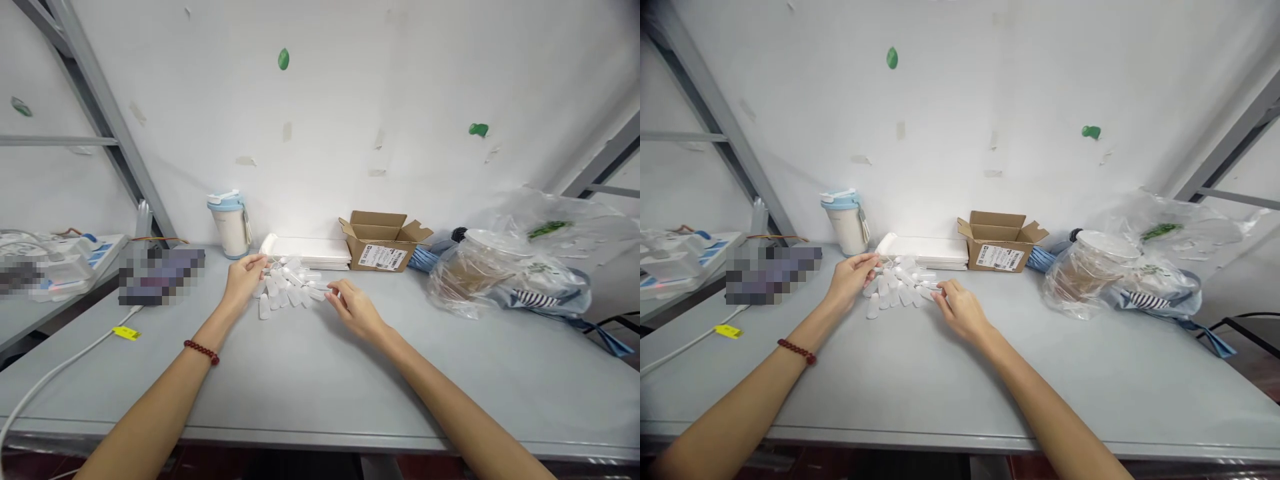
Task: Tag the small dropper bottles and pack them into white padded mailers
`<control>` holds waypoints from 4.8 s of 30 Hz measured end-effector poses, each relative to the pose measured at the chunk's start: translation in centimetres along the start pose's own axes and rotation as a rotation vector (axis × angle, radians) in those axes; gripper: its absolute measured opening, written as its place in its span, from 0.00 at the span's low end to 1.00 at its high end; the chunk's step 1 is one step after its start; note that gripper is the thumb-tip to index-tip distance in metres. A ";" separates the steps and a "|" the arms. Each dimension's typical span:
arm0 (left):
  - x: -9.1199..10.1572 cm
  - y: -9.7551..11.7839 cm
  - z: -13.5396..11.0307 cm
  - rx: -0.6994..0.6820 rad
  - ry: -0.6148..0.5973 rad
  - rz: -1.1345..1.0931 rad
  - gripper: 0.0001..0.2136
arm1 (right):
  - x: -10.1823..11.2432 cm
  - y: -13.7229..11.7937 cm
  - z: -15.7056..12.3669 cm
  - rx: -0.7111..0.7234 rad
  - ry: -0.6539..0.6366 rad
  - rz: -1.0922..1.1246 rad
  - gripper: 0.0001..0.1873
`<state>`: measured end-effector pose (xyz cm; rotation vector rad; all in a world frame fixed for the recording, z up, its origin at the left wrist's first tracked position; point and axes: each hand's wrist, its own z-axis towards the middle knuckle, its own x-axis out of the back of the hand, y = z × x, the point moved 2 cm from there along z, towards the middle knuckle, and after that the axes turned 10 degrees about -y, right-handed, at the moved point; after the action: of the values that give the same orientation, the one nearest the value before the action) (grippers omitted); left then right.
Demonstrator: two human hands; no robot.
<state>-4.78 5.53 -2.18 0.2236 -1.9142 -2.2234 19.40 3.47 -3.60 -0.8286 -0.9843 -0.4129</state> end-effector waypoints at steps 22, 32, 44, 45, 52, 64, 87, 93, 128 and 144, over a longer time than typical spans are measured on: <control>-0.9 -0.3 -0.5 -0.301 -0.006 0.679 0.12 | 0.8 3.8 3.9 -0.137 0.143 -0.289 0.11; -1.2 -0.5 -0.5 -0.359 0.002 0.700 0.10 | 1.1 4.0 9.2 -0.165 -0.170 -0.708 0.13; -0.7 -0.1 -0.2 -0.090 0.004 0.188 0.13 | 3.3 3.7 9.2 -0.067 -0.075 -0.767 0.14; -0.5 -0.1 0.0 -0.002 -0.008 0.038 0.16 | 3.4 3.3 8.5 -0.022 -0.014 -0.747 0.15; 0.4 0.8 0.3 0.322 -0.204 -0.431 0.29 | 3.4 2.7 0.6 0.158 0.173 -0.726 0.16; -1.0 1.4 -1.2 0.201 -0.280 -0.192 0.03 | 2.0 0.5 -0.3 0.197 0.140 -0.597 0.16; -2.3 0.3 -1.3 -0.019 -0.404 0.231 0.11 | 1.5 1.0 -0.7 0.062 0.056 -0.484 0.41; 0.8 -0.4 2.3 -0.285 -0.036 0.570 0.10 | 1.2 1.6 -0.1 0.064 0.066 -0.464 0.38; -1.5 -0.8 1.6 -0.208 -0.376 0.783 0.26 | 1.6 1.4 -0.1 -0.021 0.114 -0.443 0.30; -2.1 0.0 0.9 -0.330 -0.342 0.862 0.25 | 1.9 2.9 0.1 -0.112 0.113 -0.457 0.28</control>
<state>-3.02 6.94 -2.05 -0.9018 -1.3210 -1.9505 22.20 5.49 -3.18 -0.6674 -1.0504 -0.9038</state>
